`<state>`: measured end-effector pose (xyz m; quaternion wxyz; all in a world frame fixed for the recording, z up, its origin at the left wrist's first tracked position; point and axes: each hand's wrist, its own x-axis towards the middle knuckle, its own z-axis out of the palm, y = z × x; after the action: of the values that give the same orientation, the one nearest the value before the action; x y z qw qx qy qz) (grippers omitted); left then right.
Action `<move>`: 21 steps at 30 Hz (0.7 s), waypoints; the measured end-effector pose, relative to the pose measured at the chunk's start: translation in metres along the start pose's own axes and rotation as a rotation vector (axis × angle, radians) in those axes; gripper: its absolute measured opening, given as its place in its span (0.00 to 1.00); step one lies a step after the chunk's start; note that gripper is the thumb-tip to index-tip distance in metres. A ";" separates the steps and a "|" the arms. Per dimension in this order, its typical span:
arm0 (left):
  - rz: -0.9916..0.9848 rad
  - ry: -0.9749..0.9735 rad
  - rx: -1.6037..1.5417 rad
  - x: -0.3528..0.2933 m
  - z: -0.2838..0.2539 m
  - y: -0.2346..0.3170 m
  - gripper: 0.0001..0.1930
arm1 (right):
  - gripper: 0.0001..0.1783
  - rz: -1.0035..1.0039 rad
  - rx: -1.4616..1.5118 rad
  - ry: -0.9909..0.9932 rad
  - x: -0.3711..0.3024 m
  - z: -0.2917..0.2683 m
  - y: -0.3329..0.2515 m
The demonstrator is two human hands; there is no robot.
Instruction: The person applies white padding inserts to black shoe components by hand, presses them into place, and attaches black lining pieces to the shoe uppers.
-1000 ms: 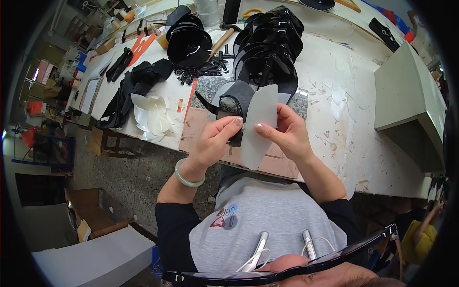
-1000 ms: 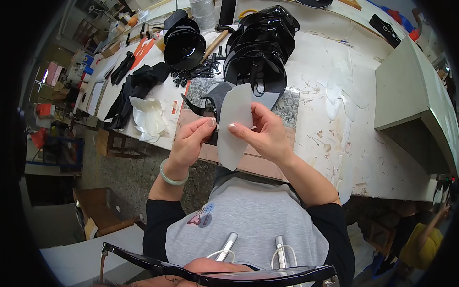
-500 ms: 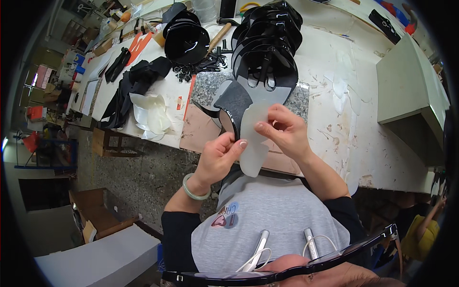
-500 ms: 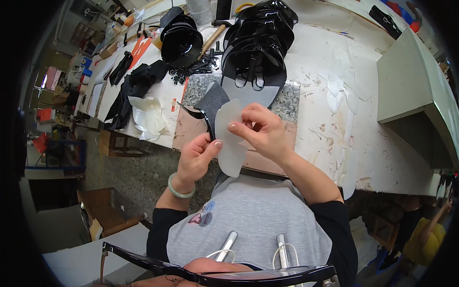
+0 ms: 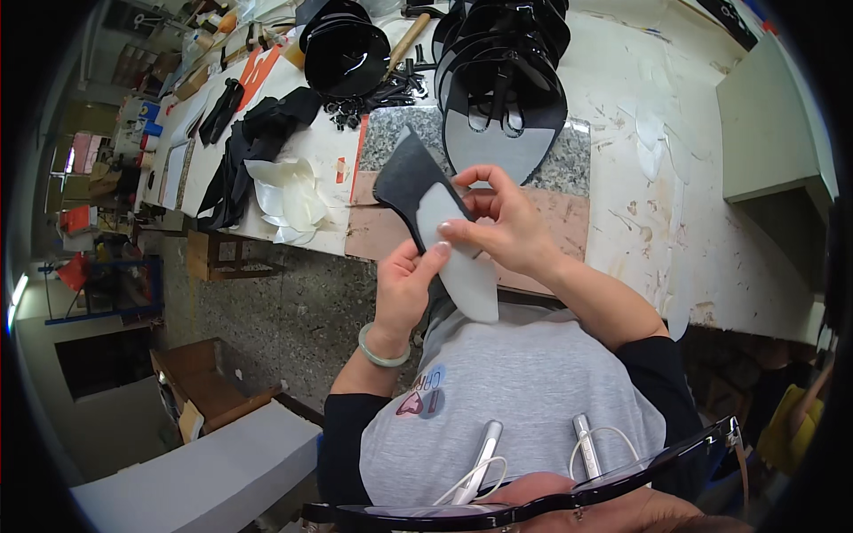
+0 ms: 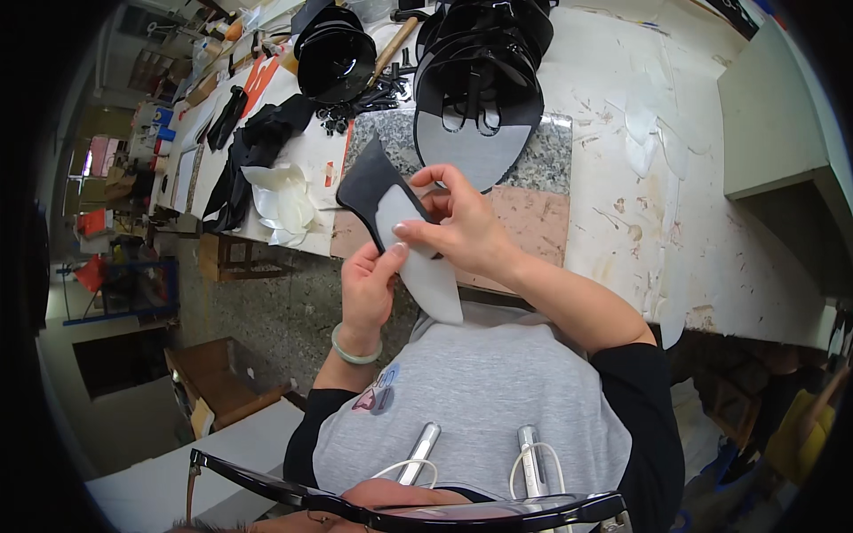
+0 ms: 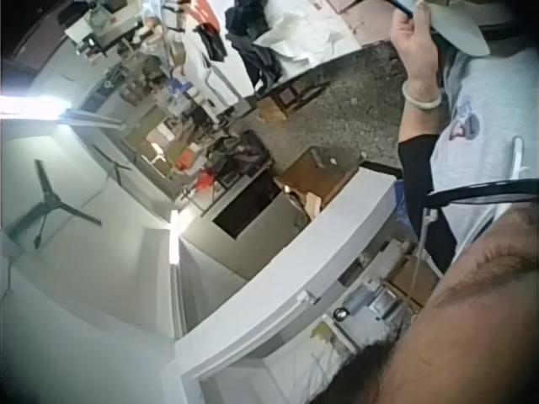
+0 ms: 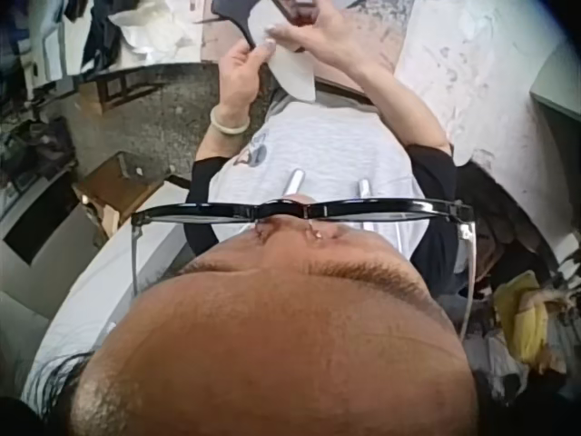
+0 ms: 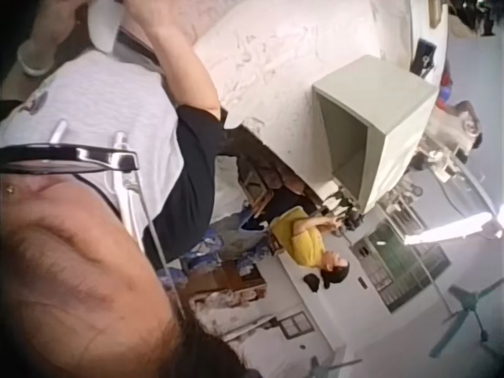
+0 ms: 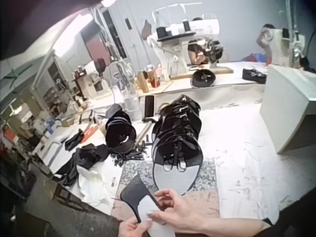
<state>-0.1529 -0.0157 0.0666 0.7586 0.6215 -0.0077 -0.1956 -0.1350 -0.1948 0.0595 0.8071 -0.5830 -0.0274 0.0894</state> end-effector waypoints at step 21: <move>0.226 0.072 -0.209 0.009 0.018 0.023 0.12 | 0.19 0.008 -0.225 -0.061 -0.010 -0.017 -0.010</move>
<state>-0.1422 -0.0316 0.0907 0.8362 0.5408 -0.0298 -0.0862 -0.1408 -0.2160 0.0643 0.7350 -0.6670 -0.0597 0.1066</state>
